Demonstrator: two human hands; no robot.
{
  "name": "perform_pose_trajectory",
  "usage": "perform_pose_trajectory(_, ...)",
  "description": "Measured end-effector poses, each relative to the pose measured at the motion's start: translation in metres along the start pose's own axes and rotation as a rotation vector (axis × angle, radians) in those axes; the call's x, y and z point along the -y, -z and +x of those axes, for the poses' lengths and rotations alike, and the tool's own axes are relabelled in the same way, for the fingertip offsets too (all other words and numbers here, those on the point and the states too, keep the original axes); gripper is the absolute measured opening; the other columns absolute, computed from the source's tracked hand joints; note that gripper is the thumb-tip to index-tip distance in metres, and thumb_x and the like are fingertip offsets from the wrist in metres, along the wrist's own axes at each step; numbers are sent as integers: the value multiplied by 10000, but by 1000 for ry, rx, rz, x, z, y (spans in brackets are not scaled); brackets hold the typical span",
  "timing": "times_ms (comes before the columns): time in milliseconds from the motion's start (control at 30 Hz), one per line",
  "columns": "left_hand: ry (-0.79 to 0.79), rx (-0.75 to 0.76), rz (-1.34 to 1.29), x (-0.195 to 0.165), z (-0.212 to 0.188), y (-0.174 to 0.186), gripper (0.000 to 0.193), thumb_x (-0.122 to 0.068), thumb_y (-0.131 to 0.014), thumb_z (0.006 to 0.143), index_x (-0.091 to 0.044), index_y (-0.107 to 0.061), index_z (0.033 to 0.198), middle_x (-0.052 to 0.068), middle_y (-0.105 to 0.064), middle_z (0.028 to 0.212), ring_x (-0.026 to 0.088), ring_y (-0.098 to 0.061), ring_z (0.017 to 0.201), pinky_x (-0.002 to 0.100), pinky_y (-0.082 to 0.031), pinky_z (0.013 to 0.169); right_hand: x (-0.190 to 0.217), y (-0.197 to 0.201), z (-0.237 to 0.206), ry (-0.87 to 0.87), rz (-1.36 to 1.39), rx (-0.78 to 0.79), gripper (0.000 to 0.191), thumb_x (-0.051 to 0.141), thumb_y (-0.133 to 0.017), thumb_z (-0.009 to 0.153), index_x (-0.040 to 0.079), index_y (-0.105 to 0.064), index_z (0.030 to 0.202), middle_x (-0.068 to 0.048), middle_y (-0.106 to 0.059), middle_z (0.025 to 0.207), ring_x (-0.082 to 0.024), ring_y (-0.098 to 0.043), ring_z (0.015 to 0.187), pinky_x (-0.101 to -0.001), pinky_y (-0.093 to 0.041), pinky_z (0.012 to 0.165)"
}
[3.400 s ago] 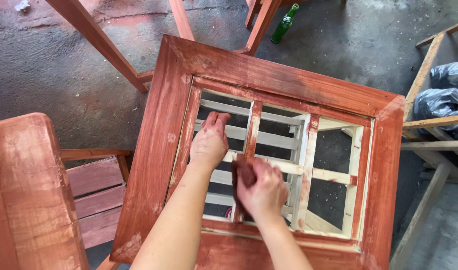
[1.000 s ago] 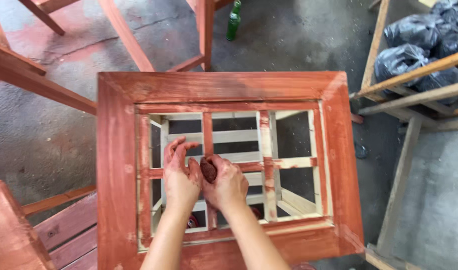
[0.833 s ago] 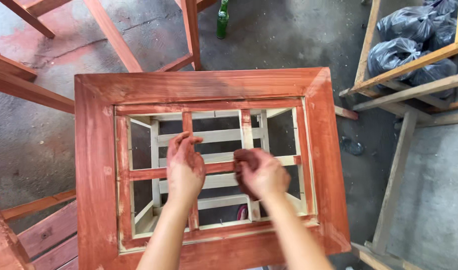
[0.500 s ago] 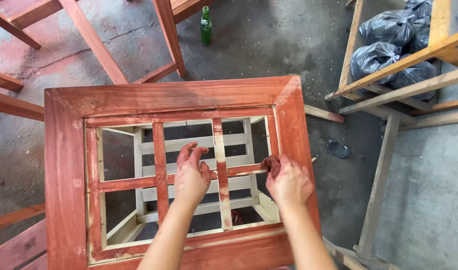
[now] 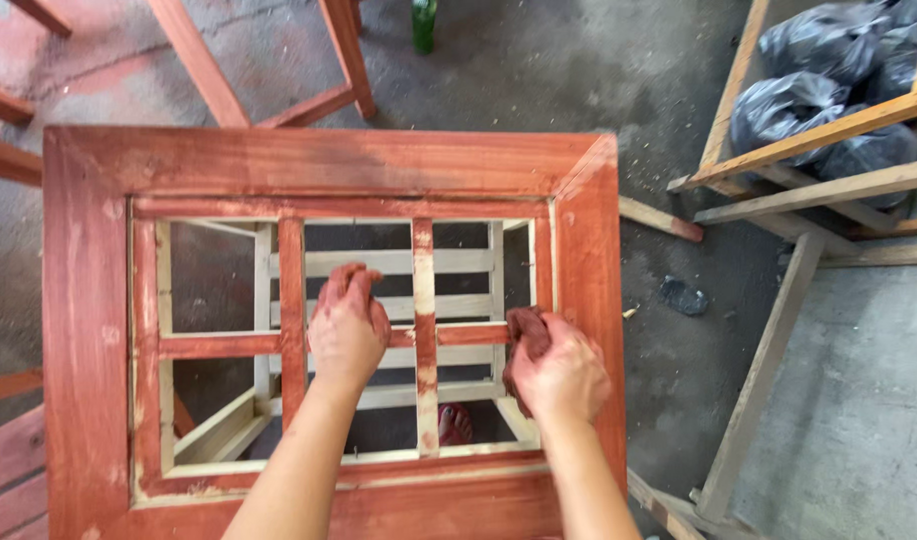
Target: The person applies a reddish stain to a wooden frame with grid slats, rubbing the liquid into the wood with a cloth and by hand. They work the stain across the frame edges and each slat, repositioning the frame as they cover new sections.
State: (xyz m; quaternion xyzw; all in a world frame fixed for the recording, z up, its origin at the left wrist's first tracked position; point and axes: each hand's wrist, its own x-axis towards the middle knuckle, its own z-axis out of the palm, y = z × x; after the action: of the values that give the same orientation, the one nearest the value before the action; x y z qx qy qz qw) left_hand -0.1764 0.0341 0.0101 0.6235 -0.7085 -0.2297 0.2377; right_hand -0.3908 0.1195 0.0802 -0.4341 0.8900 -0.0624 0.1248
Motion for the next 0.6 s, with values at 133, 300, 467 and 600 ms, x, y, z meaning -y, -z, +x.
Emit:
perform_pose_trajectory(133, 56, -42, 5, 6, 8, 14, 328, -34, -577, 835, -118, -663, 1140, 89, -618, 1305, 373, -625, 1123, 478, -527, 858, 44, -33, -27, 174, 179, 66, 317, 304, -735, 795, 214, -764, 1097, -103, -758, 881, -337, -713, 911, -463, -587, 827)
perform_pose_trajectory(300, -67, -204, -55, 11, 1, 26, 365, -8, -577, 834, -110, -649, 1177, 121, -606, 1322, 387, -601, 1187, 479, -515, 962, 59, -30, 11, 343, 339, 75, 329, 302, -776, 757, 206, -747, 1070, -138, -757, 945, -357, -721, 894, -473, -595, 799)
perform_pose_trajectory(467, -44, -263, -67, 10, -11, 21, 382, 13, -593, 817, -129, -657, 1165, 134, -595, 1305, 393, -589, 1213, 483, -501, 1005, 121, -33, 82, 570, 282, -190, 334, 259, -790, 733, 168, -733, 1049, -120, -771, 982, -406, -694, 924, -515, -571, 750)
perform_pose_trajectory(600, -21, -315, -91, 5, -16, 22, 372, 20, -594, 838, -120, -653, 1177, 136, -584, 1330, 406, -578, 1230, 491, -483, 1049, 104, -23, 42, 483, 85, 147, 275, 251, -746, 791, 220, -743, 1064, -126, -748, 922, -375, -695, 895, -509, -578, 736)
